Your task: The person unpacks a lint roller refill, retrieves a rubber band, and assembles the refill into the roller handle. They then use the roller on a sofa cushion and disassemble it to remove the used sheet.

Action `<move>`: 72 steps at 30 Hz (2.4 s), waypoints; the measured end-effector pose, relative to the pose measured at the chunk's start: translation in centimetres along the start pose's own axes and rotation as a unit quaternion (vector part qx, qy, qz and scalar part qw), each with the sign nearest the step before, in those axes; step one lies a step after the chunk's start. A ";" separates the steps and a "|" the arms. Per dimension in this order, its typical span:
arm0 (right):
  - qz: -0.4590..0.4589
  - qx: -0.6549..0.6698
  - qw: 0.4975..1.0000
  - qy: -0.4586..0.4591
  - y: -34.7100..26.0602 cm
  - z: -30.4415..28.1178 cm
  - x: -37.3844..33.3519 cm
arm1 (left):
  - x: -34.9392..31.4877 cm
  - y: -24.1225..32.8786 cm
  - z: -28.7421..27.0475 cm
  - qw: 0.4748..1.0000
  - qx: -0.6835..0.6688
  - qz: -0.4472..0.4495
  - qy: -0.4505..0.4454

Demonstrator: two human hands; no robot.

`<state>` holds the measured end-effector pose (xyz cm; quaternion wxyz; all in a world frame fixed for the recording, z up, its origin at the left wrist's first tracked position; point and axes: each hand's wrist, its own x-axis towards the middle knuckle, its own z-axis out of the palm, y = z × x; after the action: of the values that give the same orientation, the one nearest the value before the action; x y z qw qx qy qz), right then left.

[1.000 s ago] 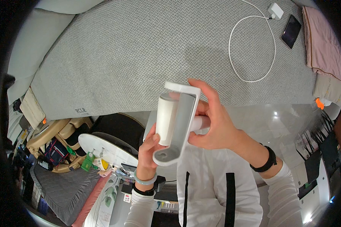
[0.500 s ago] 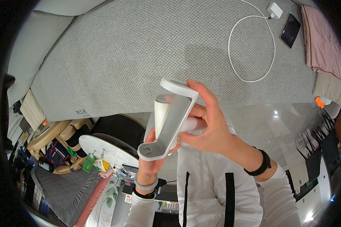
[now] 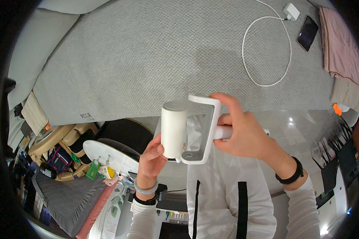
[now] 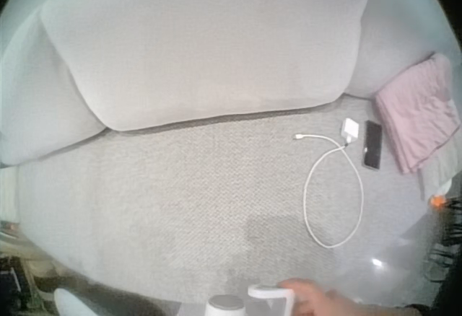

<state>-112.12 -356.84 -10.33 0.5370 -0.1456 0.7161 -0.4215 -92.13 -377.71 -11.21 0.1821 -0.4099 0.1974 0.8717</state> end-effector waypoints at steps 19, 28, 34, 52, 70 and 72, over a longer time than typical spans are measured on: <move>-0.019 -0.014 0.998 -0.049 -0.4 -0.1 -0.5 | -0.4 3.3 2.7 0.975 0.221 -0.016 0.027; 0.052 0.065 0.996 -0.029 0.6 0.3 -0.2 | -0.2 4.4 4.9 0.966 0.245 -0.057 0.057; 0.067 0.119 0.990 -0.031 0.9 0.1 -0.3 | 0.4 4.0 4.8 0.969 0.233 -0.068 0.056; 0.050 0.058 0.997 -0.002 1.6 0.5 -0.7 | 1.5 1.3 1.8 0.991 0.092 -0.092 -0.014; -0.026 -0.073 0.997 -0.022 2.0 0.5 -2.2 | 0.7 1.4 1.5 0.978 0.152 -0.134 -0.054; -0.050 -0.110 0.992 -0.020 2.2 0.7 -2.6 | 0.5 1.3 1.7 0.973 0.178 -0.141 -0.051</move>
<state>-109.95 -354.17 -10.36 0.5106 -0.2476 0.7389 -0.3633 -94.12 -377.97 -10.34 0.3826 -0.3492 0.2800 0.8082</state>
